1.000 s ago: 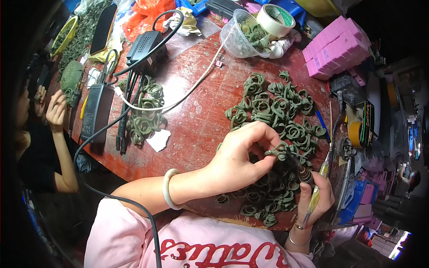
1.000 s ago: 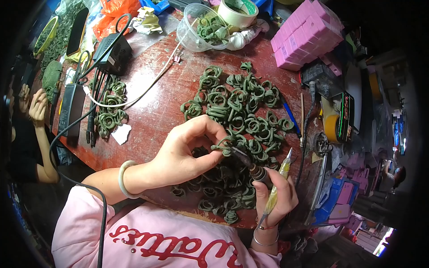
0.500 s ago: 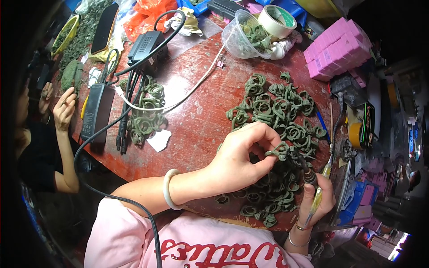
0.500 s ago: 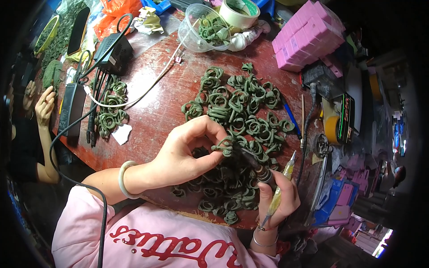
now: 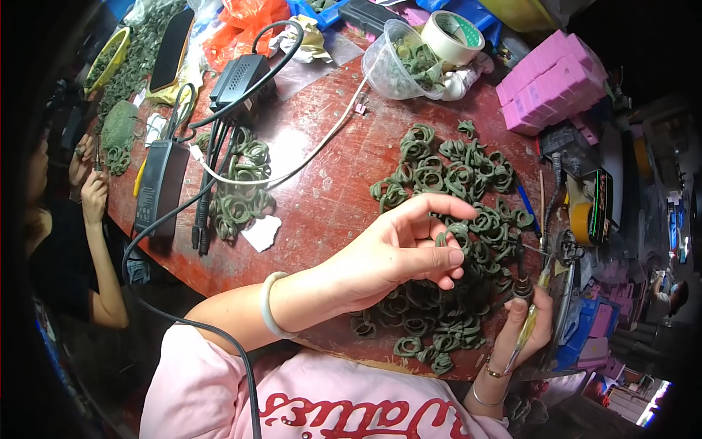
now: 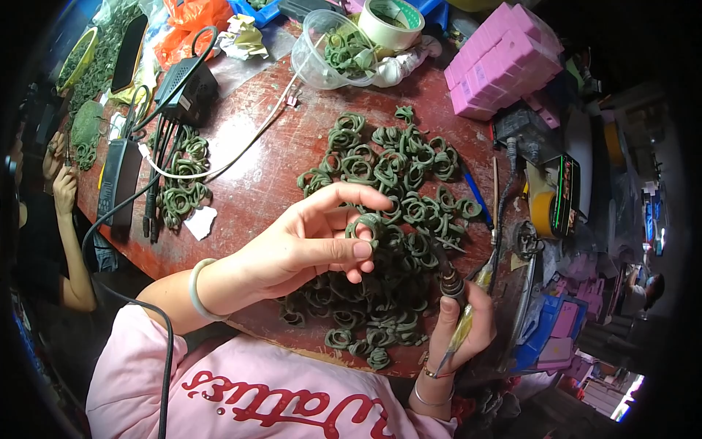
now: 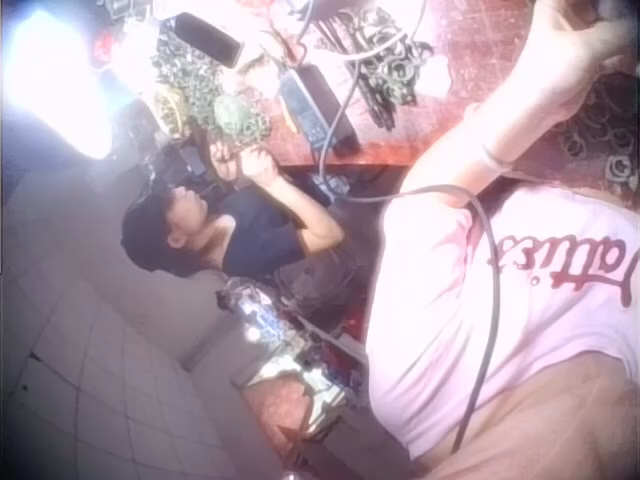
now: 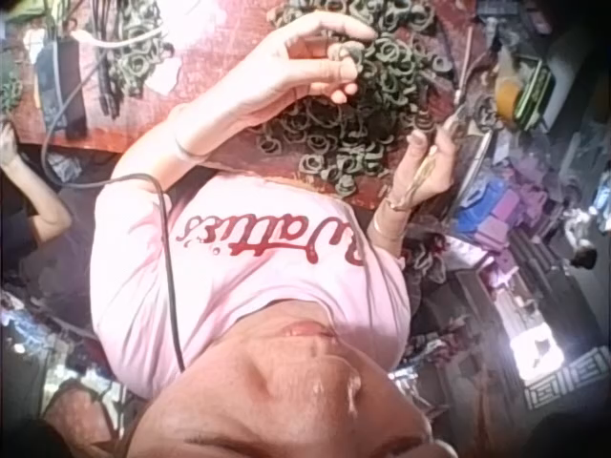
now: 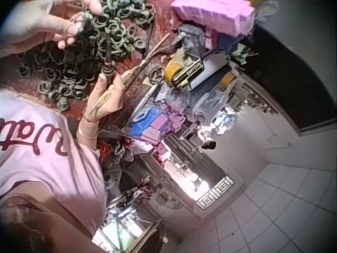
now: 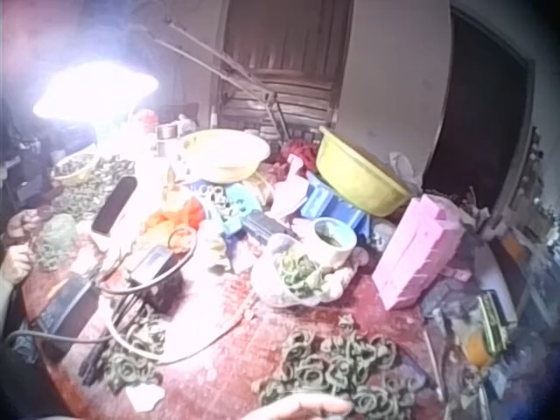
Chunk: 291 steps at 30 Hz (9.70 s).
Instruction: The recorder uses a heated tool to shape and fuse wax flower components.
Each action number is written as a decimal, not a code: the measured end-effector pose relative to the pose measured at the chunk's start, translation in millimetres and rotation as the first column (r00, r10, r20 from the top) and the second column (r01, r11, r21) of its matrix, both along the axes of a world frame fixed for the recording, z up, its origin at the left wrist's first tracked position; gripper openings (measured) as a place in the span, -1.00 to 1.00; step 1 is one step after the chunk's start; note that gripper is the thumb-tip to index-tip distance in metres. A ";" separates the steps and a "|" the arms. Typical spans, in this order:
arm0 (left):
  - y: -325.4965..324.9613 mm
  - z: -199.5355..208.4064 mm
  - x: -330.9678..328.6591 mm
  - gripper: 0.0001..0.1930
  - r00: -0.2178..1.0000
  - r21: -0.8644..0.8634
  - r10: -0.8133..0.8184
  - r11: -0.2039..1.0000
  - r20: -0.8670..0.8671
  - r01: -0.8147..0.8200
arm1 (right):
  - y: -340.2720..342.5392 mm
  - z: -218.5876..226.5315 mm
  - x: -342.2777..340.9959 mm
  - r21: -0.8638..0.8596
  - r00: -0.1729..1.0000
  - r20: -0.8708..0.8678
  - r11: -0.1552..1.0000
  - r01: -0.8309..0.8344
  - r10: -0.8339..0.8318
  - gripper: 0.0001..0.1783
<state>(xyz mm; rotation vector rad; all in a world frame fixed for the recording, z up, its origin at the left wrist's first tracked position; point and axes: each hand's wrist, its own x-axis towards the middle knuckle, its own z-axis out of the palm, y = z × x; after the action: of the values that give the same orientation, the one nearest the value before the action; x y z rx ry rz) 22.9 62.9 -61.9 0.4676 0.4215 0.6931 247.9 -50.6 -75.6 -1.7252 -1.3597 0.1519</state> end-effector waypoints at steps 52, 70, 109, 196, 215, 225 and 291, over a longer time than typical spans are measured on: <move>-0.3 -2.8 1.0 -0.55 0.984 0.067 -0.175 0.982 -0.011 0.176 | 63.6 88.1 -37.0 -0.103 0.846 -0.367 0.887 -0.451 0.387 -0.86; 1.1 -3.5 2.6 -0.59 0.967 0.122 -0.248 0.960 -0.060 0.254 | 72.9 86.1 -40.7 -0.117 0.787 -0.378 0.818 -0.563 0.488 -0.82; 6.9 -11.0 -1.6 -0.50 0.956 -0.173 -0.211 0.953 0.205 0.247 | 66.5 72.9 -45.4 -0.015 0.819 -0.502 0.944 -0.331 0.279 -0.79; 2.6 -17.0 -0.3 -0.84 0.970 -0.059 -0.164 0.982 0.178 0.177 | 60.1 78.1 -39.3 0.145 0.820 -0.448 0.934 -0.326 0.356 -0.69; 1.2 -14.7 0.8 -0.82 0.985 -0.075 -0.110 0.990 0.134 0.121 | 41.1 73.6 -24.2 0.065 0.821 -0.167 0.837 -0.544 0.547 -0.78; 1.3 -14.4 2.9 -0.86 0.988 -0.062 -0.094 0.993 0.124 0.102 | 46.0 81.6 -23.7 -0.059 0.784 -0.163 0.787 -0.614 0.599 -0.59; 0.3 -17.8 3.1 -0.96 0.984 -0.062 -0.106 0.991 0.145 0.116 | 40.8 59.6 -36.9 0.094 0.830 -0.109 0.836 -0.540 0.548 -0.71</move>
<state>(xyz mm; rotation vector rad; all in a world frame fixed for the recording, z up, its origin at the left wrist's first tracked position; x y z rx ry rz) 26.0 63.2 -79.7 0.3702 0.2831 0.5973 211.0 -9.7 -16.0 -1.2090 -1.7067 0.5319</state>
